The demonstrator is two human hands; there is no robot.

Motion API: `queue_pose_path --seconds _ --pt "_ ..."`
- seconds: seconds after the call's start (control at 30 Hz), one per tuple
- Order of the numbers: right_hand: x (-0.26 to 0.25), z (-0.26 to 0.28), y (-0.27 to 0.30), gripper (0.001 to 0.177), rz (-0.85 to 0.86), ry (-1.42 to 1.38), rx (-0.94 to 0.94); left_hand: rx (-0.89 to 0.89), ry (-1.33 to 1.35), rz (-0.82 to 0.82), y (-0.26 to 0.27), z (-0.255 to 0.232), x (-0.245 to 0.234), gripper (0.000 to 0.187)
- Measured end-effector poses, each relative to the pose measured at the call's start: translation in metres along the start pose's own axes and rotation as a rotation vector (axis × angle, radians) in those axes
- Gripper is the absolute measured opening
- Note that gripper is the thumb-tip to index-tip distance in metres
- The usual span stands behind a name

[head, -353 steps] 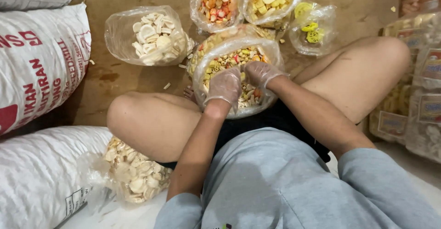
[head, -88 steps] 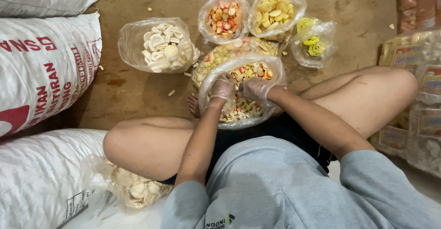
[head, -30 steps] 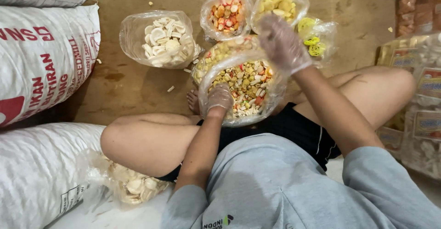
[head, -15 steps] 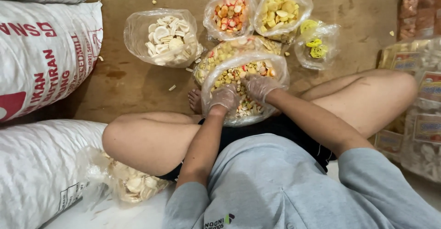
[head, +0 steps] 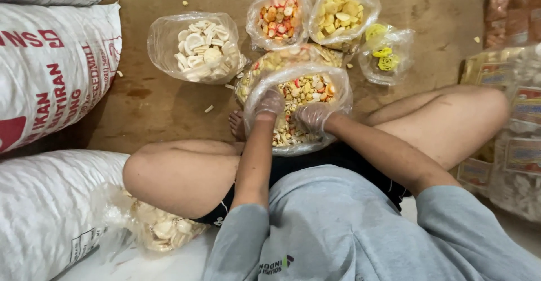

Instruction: The person sits on the floor and sorts colorful snack pieces from a large plastic bag into smaller bags. They use gloved hands to pick and separate the snacks, placing them into different containers based on type or color.

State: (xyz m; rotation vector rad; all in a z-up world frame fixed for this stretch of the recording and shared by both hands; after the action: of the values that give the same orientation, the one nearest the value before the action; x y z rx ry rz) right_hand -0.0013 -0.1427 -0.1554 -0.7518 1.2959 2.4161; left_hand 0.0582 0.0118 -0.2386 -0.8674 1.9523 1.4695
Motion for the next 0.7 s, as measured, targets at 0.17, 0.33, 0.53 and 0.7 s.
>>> queue_pose_path --seconds 0.17,0.33,0.53,0.7 --pt "-0.001 0.004 -0.004 0.03 -0.056 0.012 -0.071 0.032 -0.189 -0.061 -0.003 -0.008 -0.006 0.035" --pt "0.0 -0.004 -0.012 0.03 -0.133 -0.047 -0.185 0.046 -0.238 -0.143 -0.058 0.012 0.038 0.024" --pt "0.003 -0.01 -0.014 0.03 -0.235 -0.105 -0.335 0.041 -0.139 -0.078 -0.034 0.004 0.015 0.024" --pt "0.003 -0.014 -0.016 0.03 -0.315 -0.134 -0.453 0.015 -0.128 0.034 0.015 -0.001 0.009 0.044"
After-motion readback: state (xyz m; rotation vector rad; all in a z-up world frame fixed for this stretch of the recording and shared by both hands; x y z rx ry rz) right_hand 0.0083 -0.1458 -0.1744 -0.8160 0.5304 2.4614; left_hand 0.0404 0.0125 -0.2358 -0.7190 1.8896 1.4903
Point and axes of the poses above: each hand's wrist, its own y-axis away from the middle knuckle, its own x-axis out of the palm, z = x × y, the point moved 3 cm from there along -y, towards the middle knuckle, and after that the axes turned 11 degrees about -y, right-handed, at the moved point
